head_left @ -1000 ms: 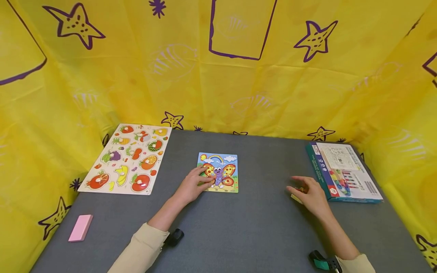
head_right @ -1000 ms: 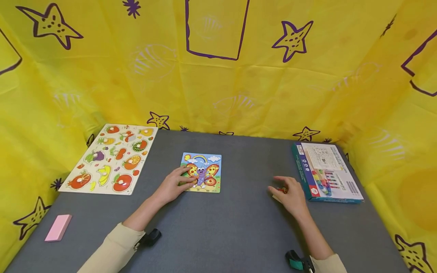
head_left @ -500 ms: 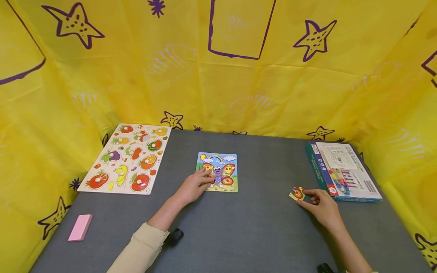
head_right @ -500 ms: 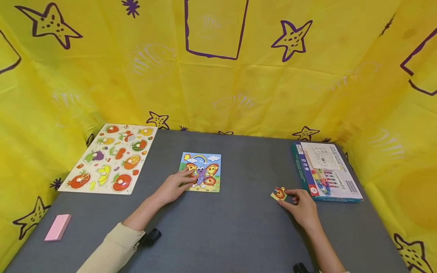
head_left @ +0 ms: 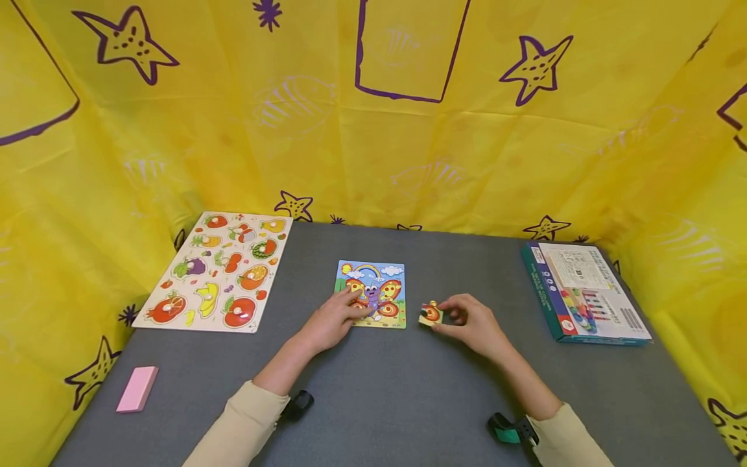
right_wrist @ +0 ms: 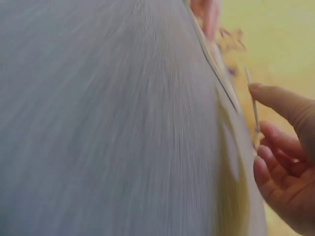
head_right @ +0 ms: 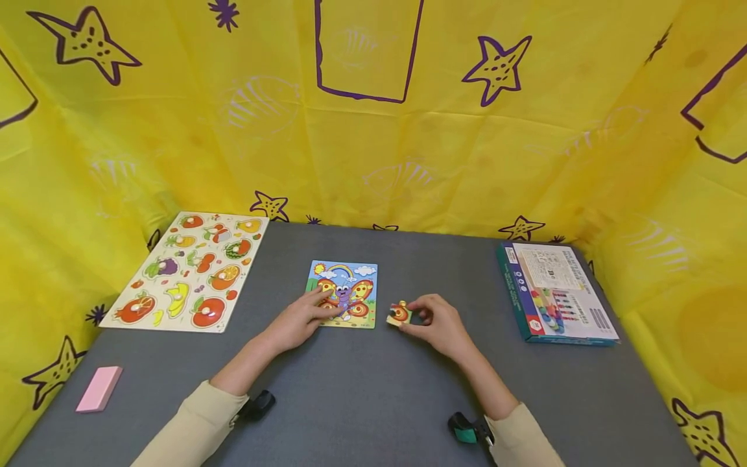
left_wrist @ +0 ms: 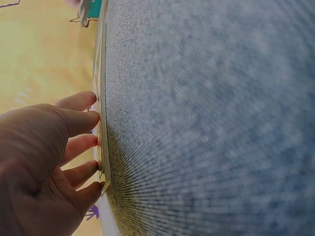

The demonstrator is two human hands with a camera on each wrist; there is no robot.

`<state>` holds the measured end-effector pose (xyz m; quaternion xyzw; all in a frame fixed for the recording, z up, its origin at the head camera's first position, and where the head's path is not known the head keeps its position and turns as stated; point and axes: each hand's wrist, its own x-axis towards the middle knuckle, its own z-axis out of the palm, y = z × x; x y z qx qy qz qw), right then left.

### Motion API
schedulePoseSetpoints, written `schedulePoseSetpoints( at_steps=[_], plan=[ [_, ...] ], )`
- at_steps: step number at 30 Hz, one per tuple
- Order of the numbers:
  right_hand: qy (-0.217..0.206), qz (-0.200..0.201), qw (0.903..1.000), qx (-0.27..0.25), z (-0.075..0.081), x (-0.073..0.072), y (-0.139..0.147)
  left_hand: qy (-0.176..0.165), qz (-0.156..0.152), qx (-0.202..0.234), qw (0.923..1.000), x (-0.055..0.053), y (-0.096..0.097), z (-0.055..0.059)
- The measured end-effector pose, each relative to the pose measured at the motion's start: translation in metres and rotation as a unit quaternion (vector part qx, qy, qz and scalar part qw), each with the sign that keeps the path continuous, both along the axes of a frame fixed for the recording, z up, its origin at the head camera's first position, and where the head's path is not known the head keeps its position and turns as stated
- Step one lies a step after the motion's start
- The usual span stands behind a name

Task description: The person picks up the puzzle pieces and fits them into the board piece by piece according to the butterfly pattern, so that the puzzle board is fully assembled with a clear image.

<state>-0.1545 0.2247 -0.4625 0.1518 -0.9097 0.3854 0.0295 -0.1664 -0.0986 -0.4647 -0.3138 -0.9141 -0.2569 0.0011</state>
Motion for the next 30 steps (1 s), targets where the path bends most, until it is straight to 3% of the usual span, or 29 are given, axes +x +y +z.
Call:
schedulePoseSetpoints(
  at_steps=[4,9,16,24,30],
  plan=[
    [0.016,0.061,0.998,0.003,-0.001,-0.016,-0.033,0.001,-0.001,-0.004,1.0,0.0,0.0,0.0],
    [0.031,0.096,0.9948,0.017,-0.005,-0.028,-0.058,0.015,-0.01,-0.007,0.9998,0.0,0.001,-0.001],
    [0.021,0.11,0.9928,0.041,-0.005,-0.034,-0.069,0.028,-0.019,-0.014,0.9993,0.0,0.0,-0.001],
    [0.013,0.099,0.9936,0.053,-0.003,-0.033,-0.072,0.037,-0.037,-0.034,0.998,0.0,0.0,-0.001],
    [0.013,0.093,0.9944,0.048,-0.002,-0.031,-0.073,0.053,-0.056,-0.016,0.9969,0.001,-0.001,-0.001]
  ],
)
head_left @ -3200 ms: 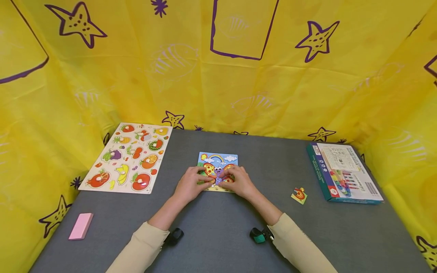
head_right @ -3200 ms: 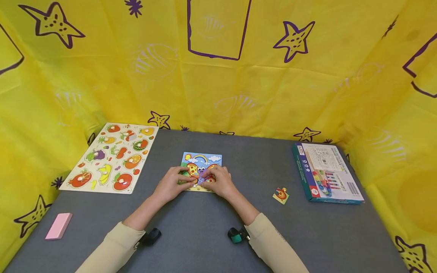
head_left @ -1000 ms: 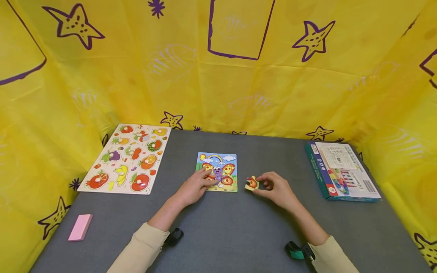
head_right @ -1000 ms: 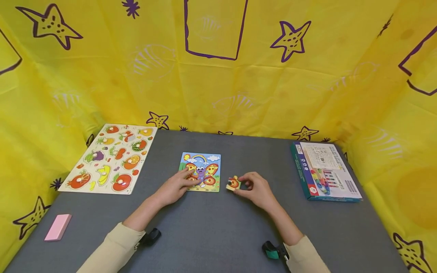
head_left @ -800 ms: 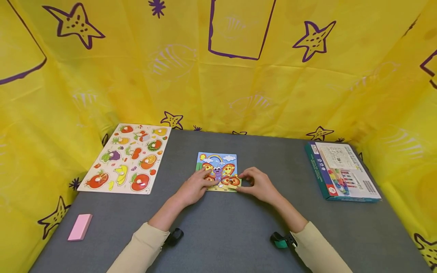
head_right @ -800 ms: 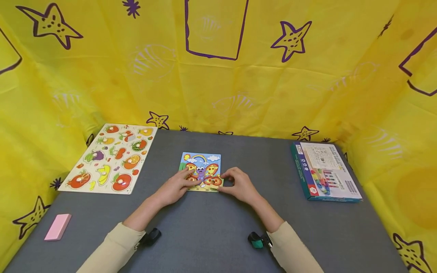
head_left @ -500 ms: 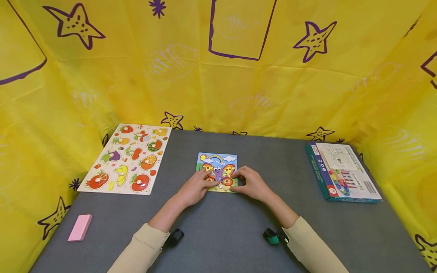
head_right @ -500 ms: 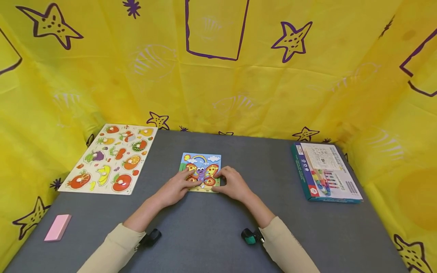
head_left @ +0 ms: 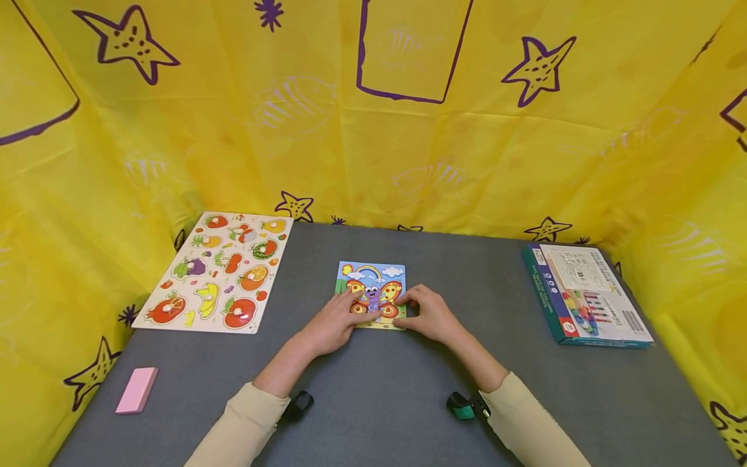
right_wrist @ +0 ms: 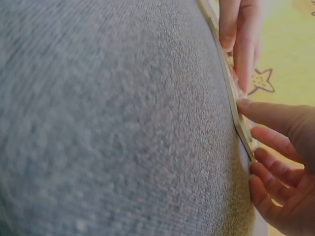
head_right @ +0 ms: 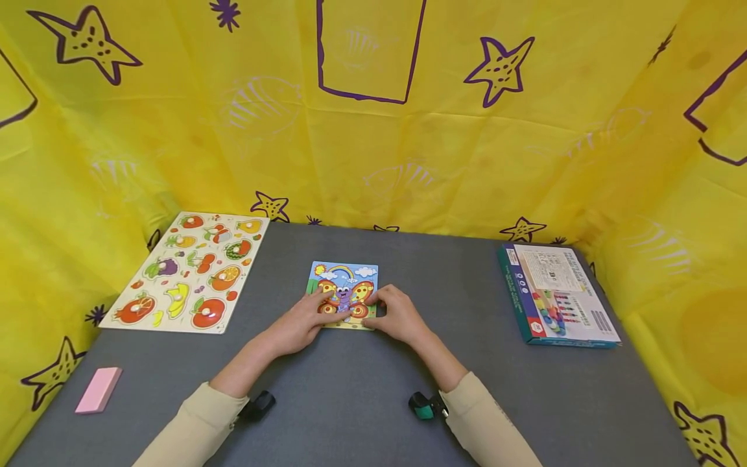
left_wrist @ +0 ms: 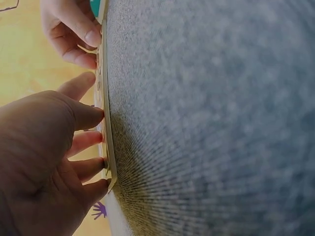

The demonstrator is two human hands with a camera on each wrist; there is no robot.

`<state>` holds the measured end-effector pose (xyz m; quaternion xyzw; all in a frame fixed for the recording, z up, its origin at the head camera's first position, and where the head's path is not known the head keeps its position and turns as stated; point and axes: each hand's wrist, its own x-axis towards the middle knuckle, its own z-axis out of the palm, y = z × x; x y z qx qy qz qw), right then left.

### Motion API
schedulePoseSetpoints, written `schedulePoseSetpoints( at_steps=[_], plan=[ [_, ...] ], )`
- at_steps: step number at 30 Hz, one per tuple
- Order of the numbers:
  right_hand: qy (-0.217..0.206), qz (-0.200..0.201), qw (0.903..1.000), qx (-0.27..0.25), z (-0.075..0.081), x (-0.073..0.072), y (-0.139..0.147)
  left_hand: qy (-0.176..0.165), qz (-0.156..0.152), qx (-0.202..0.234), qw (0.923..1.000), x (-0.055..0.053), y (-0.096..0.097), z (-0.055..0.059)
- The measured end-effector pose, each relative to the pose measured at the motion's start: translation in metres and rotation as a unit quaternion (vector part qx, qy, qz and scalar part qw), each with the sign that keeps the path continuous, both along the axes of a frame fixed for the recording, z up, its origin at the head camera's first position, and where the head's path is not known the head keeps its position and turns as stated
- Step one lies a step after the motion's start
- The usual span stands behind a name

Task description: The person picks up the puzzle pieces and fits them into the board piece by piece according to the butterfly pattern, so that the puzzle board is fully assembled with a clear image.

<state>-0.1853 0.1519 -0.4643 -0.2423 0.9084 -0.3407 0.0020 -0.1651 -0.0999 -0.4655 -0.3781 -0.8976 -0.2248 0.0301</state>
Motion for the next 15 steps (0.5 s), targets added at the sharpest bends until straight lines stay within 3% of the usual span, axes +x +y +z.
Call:
schedulePoseSetpoints(
  at_steps=[7,15],
  plan=[
    [-0.002,-0.011,0.9999,-0.003,0.0011,0.0009,-0.0016,-0.006,-0.014,-0.019,0.9997,-0.0002,-0.0005,0.0027],
    [-0.005,0.003,0.9997,-0.022,-0.0034,0.0023,-0.0007,-0.019,-0.002,-0.071,0.9973,-0.0018,-0.0009,0.0011]
  ],
)
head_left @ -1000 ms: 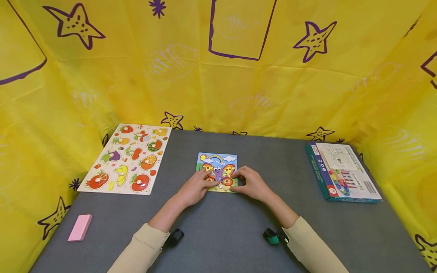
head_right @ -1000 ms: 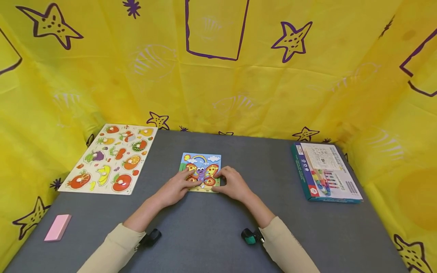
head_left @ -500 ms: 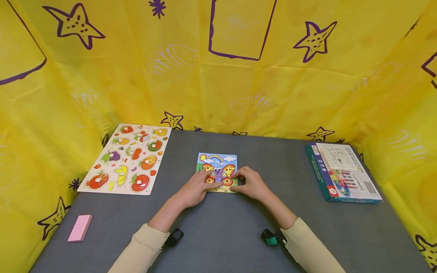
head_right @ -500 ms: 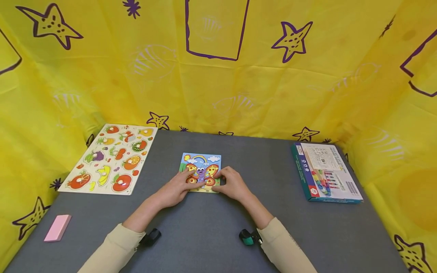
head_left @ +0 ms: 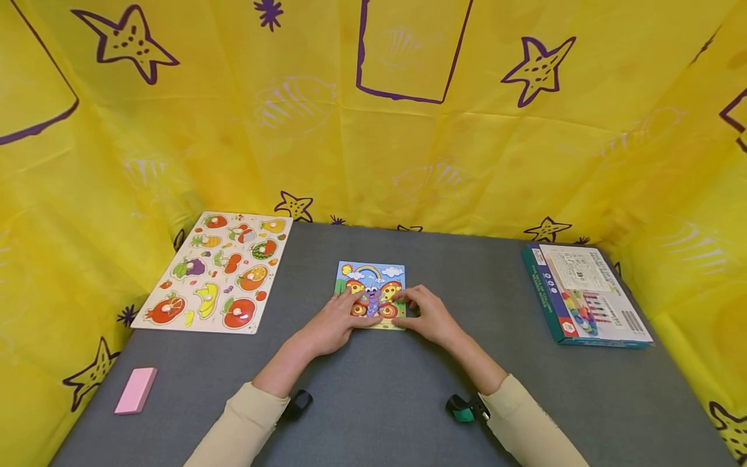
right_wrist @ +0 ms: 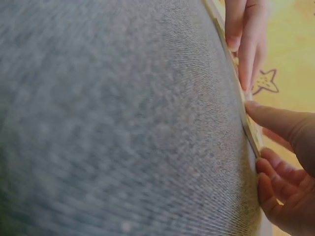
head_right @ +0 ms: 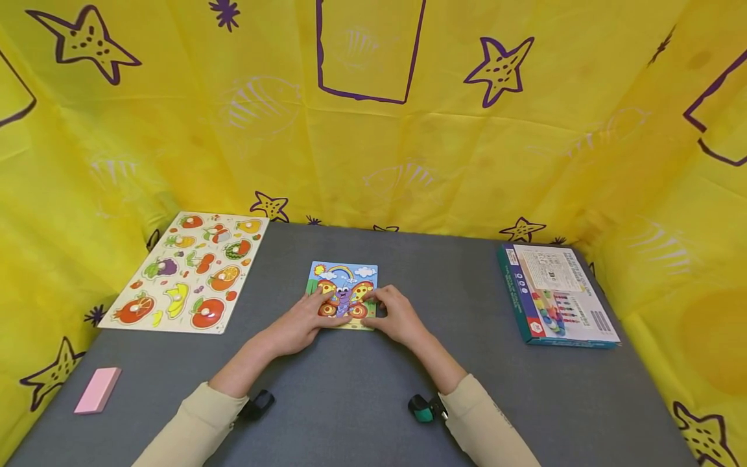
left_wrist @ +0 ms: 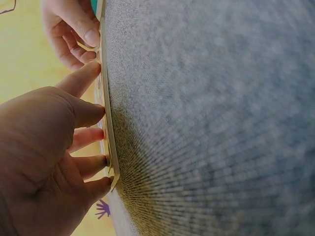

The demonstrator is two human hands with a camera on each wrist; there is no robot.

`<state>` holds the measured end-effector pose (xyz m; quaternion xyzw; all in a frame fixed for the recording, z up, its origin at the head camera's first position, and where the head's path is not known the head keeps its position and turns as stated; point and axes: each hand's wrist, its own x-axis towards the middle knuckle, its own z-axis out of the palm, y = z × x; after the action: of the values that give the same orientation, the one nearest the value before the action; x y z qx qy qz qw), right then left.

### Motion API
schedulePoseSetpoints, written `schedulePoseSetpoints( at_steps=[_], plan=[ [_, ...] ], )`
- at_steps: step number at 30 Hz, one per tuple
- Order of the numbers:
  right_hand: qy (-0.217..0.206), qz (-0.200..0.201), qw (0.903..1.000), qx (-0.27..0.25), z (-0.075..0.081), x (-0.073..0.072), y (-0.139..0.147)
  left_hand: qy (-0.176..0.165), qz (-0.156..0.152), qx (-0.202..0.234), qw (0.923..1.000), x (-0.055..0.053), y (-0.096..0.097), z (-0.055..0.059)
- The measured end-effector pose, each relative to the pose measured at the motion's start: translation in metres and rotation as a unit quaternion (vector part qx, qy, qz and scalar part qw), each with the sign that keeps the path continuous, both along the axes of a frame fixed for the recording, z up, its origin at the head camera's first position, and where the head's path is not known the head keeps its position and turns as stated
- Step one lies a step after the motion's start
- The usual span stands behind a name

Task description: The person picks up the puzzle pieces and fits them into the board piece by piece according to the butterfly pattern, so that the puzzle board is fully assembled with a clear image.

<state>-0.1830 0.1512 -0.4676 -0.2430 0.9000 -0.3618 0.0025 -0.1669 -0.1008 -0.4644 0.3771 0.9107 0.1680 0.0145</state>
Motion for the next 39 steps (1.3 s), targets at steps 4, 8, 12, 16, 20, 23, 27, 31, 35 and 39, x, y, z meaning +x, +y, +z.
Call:
schedulePoseSetpoints(
  at_steps=[4,8,12,16,20,23,27,31,35,39],
  plan=[
    [-0.004,0.003,1.0,-0.008,-0.002,0.001,0.0,-0.003,0.0,-0.002,1.0,0.001,0.0,0.001],
    [0.001,0.004,0.9999,-0.013,-0.003,0.001,0.0,-0.003,0.001,-0.003,1.0,0.002,-0.001,0.002],
    [0.002,0.014,0.9998,-0.015,-0.005,-0.001,-0.001,-0.008,0.003,-0.006,1.0,0.002,0.0,0.003],
    [-0.004,0.028,0.9995,-0.017,-0.007,-0.003,0.001,-0.011,0.002,-0.004,0.9999,0.002,0.0,0.003],
    [-0.028,0.015,0.9991,-0.027,-0.011,-0.004,0.005,-0.011,0.0,-0.002,0.9999,0.001,0.002,0.003],
    [-0.04,0.0,0.9987,-0.033,-0.014,-0.005,0.008,-0.011,0.0,-0.002,0.9999,0.002,0.002,0.003],
    [-0.035,-0.005,0.9988,-0.034,-0.013,-0.004,0.009,-0.008,0.002,-0.002,1.0,0.002,0.002,0.003],
    [-0.031,-0.004,0.9988,-0.037,-0.01,-0.003,0.008,-0.005,0.006,0.003,1.0,0.002,0.002,0.002],
    [-0.034,-0.011,0.9986,-0.039,-0.01,-0.003,0.007,-0.009,0.015,0.011,0.9998,0.002,0.001,0.002],
    [-0.042,-0.024,0.9982,-0.035,-0.009,-0.002,0.004,-0.03,0.031,0.025,0.9987,0.002,0.002,0.001]
  ],
)
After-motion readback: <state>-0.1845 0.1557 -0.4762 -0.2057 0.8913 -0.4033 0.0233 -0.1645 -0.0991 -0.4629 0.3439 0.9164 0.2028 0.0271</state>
